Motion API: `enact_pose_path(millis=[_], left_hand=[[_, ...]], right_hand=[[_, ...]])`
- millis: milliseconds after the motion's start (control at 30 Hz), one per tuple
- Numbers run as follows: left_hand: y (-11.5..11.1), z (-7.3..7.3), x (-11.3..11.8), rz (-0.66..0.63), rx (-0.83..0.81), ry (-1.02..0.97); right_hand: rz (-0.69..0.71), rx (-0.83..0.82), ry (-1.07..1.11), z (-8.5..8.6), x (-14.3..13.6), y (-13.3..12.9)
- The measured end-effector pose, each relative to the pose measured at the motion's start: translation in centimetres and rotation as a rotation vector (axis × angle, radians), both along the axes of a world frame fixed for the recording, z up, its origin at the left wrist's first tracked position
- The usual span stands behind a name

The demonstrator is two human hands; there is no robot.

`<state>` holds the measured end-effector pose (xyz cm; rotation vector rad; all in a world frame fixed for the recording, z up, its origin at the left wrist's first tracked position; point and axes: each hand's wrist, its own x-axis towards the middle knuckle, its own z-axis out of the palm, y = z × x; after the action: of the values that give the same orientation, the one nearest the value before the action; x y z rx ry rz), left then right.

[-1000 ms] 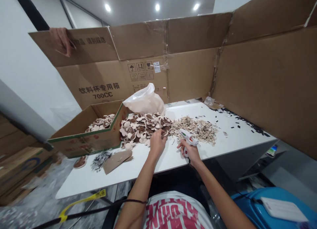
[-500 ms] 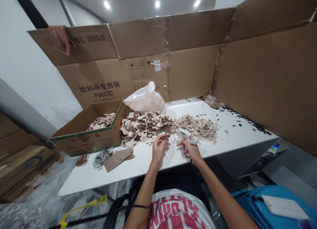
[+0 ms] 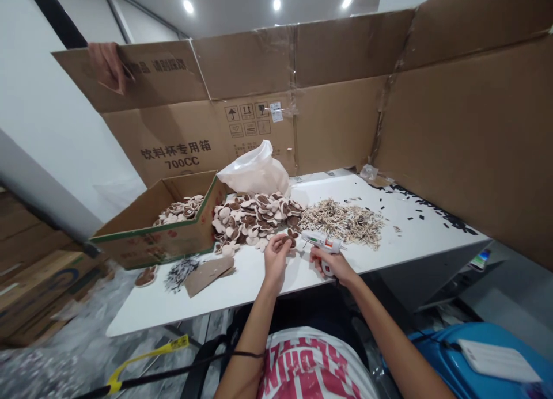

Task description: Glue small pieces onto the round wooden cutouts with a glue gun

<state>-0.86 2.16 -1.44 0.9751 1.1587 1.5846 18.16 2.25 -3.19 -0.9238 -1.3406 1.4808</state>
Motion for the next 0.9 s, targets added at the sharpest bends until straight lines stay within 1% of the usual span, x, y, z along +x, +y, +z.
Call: enact_pose_path(millis=[167,433,767,900], left_hand=[[0.09,-0.06,-0.09,0.050,-0.001,-0.009],[0.42,-0.52,-0.29,0.073,0.047,0.035],[0.25,-0.37,-0.18,0.055,0.048,0.025],[0.24,-0.32,-0.19,0.063,0.045,0.033]], right_hand=[[0.025,-0.005,-0.016,-0.20,0.13,0.11],[0.029,-0.001,-0.160,-0.06,0.05,0.06],[-0.045,-0.007,-0.253,0.03,-0.14,-0.04],[-0.064,-0.014,-0.257,0.00,-0.17,-0.09]])
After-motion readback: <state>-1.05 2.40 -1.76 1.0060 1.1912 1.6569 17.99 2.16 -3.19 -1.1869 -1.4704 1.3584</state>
